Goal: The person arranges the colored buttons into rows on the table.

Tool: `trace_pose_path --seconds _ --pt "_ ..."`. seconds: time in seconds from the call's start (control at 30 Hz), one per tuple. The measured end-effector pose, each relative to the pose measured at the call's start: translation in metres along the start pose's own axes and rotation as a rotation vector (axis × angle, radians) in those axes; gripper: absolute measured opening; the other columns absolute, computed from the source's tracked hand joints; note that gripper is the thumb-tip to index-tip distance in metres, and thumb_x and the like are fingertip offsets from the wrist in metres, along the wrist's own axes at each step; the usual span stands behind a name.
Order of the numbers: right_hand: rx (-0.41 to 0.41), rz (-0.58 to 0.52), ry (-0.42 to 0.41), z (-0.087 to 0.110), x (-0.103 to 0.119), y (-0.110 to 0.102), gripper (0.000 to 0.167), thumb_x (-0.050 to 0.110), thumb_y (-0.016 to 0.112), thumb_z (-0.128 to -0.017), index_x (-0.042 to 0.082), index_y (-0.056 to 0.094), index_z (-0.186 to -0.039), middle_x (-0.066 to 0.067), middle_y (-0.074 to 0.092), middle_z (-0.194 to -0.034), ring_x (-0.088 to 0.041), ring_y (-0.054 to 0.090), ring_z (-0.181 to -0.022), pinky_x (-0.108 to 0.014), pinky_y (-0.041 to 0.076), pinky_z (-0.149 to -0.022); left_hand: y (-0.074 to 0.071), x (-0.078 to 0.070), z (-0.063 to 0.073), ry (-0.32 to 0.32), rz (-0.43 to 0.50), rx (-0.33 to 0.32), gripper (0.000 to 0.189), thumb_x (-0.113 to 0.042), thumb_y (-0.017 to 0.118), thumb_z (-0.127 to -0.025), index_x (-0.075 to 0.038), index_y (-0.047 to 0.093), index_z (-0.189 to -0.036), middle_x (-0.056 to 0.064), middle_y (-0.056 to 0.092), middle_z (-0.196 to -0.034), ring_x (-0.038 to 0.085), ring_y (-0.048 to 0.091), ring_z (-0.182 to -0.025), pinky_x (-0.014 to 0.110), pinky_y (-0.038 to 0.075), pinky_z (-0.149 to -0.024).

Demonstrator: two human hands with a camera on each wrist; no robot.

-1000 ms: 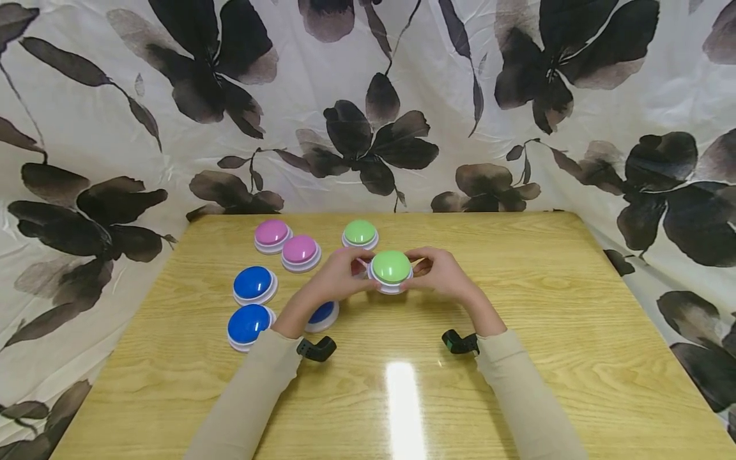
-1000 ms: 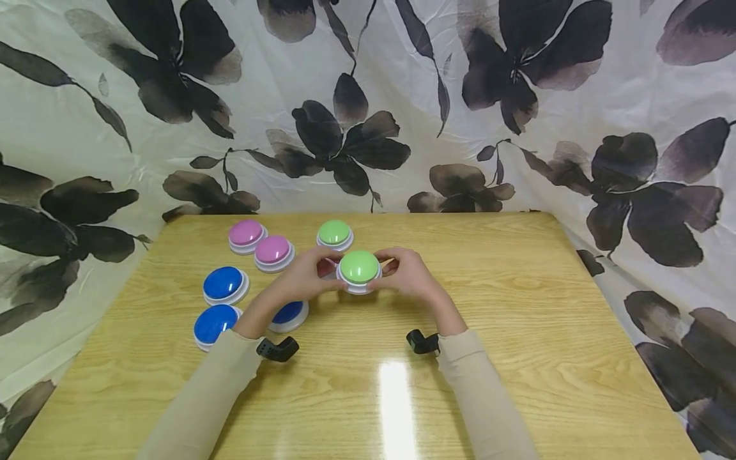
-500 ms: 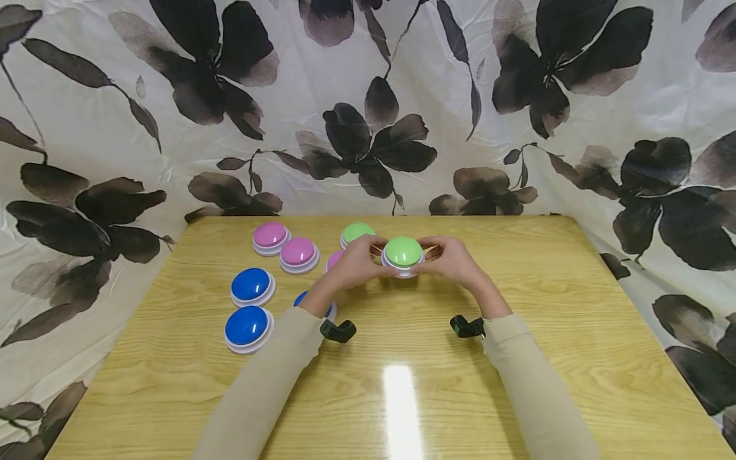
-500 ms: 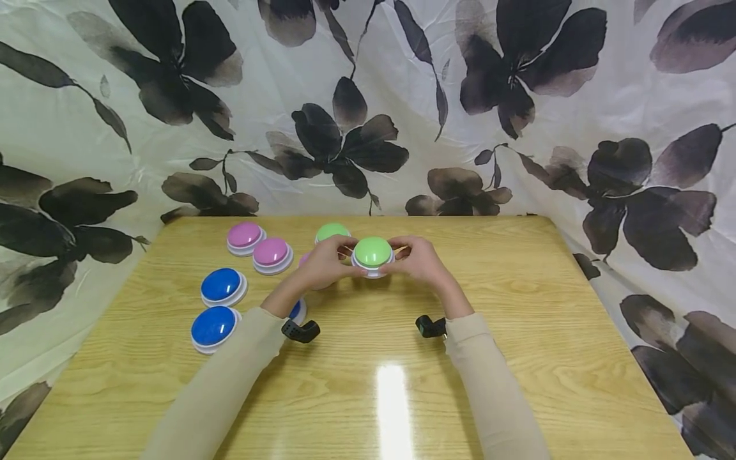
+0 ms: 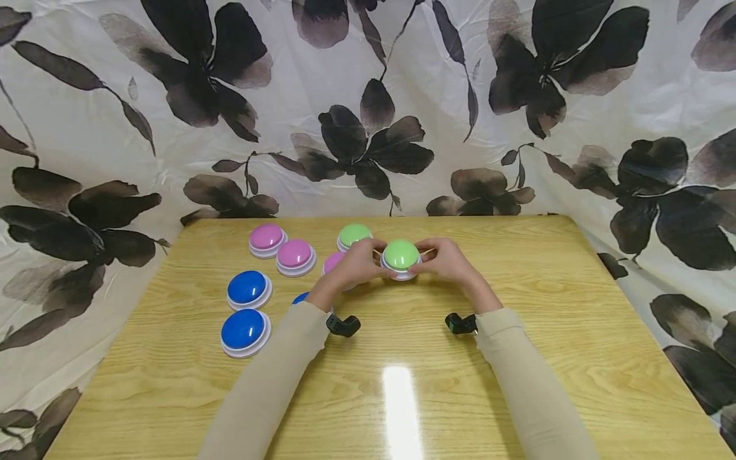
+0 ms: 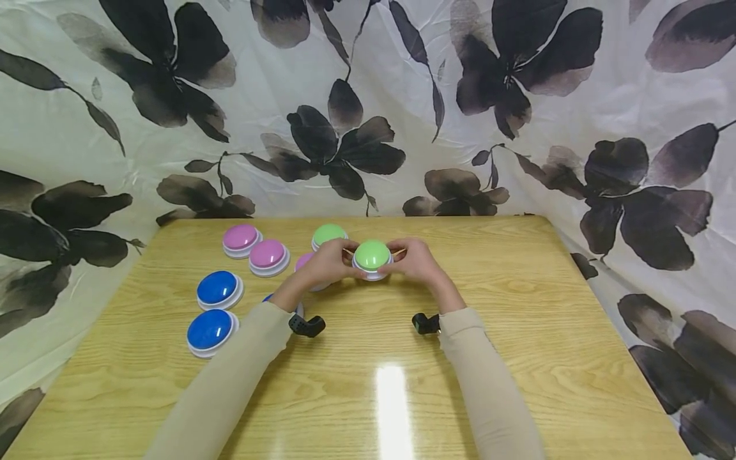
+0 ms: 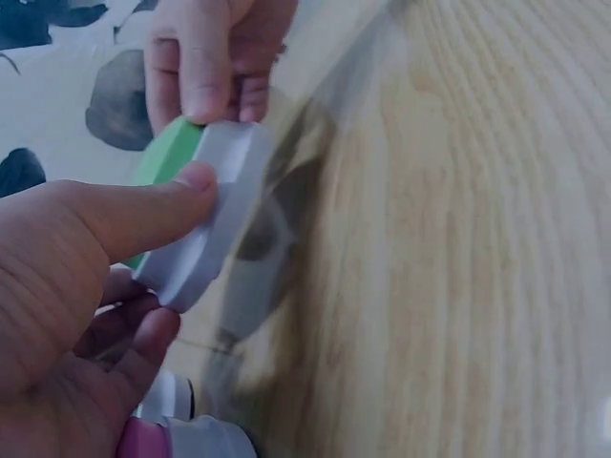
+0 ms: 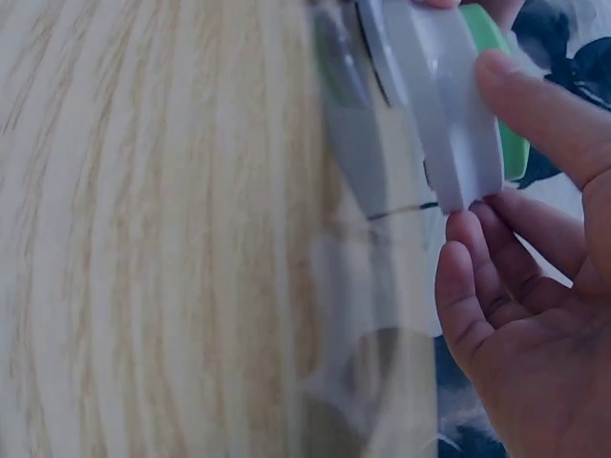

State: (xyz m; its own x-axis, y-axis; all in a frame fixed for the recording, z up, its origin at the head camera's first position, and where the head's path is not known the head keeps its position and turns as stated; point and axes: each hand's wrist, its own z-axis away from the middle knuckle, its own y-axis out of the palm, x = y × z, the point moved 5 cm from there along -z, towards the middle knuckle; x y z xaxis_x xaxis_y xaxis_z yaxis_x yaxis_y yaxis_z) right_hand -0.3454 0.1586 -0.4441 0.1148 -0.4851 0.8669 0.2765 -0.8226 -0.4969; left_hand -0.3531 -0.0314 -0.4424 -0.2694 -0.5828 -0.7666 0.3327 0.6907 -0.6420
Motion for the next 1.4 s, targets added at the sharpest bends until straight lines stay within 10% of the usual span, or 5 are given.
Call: trace_pose_path --seconds 0.8,1.4 --pt "-0.027 0.027 0.003 -0.015 -0.017 0.013 0.062 0.017 0.088 -0.071 -0.002 0.062 -0.124 -0.012 0.065 -0.109 -0.022 0.061 -0.089 -0.028 0.051 -0.071 -0.005 0.001 -0.023 -0.034 -0.245 0.143 0.06 -0.031 0.089 -0.071 0.001 0.067 -0.116 0.005 0.068 -0.1 0.015 0.059 -0.085 0.028 0.049 -0.078" --pt "-0.045 -0.01 -0.001 -0.013 -0.023 0.016 0.069 0.015 0.088 -0.071 0.001 0.057 -0.131 -0.013 0.062 -0.112 -0.023 0.059 -0.092 -0.03 0.05 -0.074 -0.005 0.005 -0.022 -0.021 -0.199 0.117 0.066 -0.025 0.09 -0.069 0.002 0.062 -0.123 0.008 0.066 -0.109 0.017 0.061 -0.095 0.026 0.05 -0.082"
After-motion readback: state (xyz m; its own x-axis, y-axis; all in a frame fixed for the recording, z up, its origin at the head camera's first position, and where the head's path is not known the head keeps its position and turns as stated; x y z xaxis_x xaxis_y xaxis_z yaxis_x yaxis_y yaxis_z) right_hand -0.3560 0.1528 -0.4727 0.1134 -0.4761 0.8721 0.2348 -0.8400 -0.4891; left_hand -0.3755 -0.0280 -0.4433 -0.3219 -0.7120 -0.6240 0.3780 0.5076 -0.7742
